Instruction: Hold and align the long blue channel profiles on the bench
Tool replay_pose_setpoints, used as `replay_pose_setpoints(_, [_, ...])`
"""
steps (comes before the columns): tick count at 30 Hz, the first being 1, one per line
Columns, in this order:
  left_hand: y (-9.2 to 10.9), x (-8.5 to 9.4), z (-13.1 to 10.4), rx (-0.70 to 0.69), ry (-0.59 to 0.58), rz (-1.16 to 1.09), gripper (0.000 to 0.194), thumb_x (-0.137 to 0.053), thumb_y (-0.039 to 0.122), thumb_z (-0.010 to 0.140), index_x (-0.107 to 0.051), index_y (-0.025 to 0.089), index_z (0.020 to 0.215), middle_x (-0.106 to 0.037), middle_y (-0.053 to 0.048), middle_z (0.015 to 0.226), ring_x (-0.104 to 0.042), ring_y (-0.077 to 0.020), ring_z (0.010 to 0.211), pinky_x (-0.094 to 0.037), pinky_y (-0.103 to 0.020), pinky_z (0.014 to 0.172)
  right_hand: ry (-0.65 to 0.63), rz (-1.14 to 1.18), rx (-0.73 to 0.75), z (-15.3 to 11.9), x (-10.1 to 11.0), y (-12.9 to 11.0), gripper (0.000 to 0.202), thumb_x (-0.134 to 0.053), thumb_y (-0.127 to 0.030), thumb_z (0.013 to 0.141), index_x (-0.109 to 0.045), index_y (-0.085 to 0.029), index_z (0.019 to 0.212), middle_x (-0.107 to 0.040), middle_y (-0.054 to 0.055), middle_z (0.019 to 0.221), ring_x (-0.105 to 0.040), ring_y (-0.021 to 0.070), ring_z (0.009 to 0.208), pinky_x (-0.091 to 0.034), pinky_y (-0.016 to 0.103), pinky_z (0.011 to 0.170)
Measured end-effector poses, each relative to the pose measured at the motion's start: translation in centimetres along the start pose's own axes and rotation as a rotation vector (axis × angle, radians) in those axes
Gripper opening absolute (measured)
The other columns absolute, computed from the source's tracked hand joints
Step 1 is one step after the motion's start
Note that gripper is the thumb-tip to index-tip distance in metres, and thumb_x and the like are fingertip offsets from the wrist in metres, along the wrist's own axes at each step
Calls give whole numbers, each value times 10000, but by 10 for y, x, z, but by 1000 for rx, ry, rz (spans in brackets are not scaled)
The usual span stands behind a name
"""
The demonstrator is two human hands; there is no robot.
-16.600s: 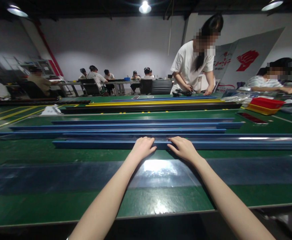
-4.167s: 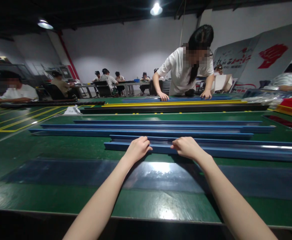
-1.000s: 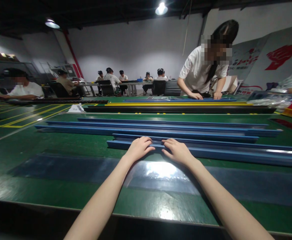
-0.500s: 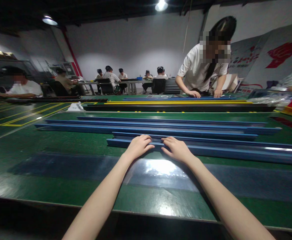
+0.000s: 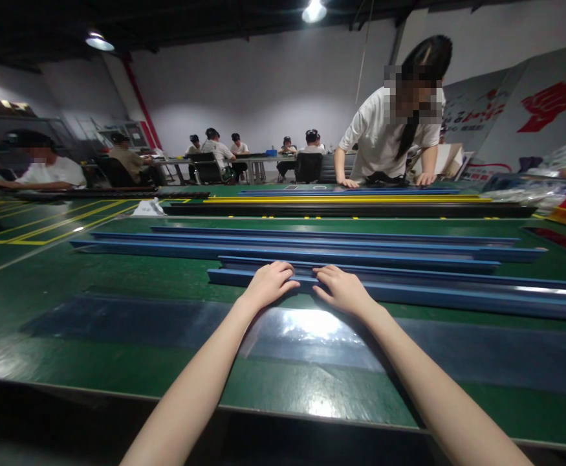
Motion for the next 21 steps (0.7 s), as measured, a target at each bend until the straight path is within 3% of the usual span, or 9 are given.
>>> replay_pose_setpoints(21, [1,1,1,0,-17,5,302,-431,430,856,-609,192,906,-601,-30,1044,-535,-168,966,-441,-282,813,24,-18,16,-1,1,-1,292,-390,-311,859,-591,-151,998,-590,82,1140,-500,182,1057,-452,283,794])
Point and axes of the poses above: each hand's wrist, its own z-axis towards the middle knuckle, its own x-axis out of the back of the hand, y = z × x, the point moved 1 cm from there along z, towards the middle knuckle
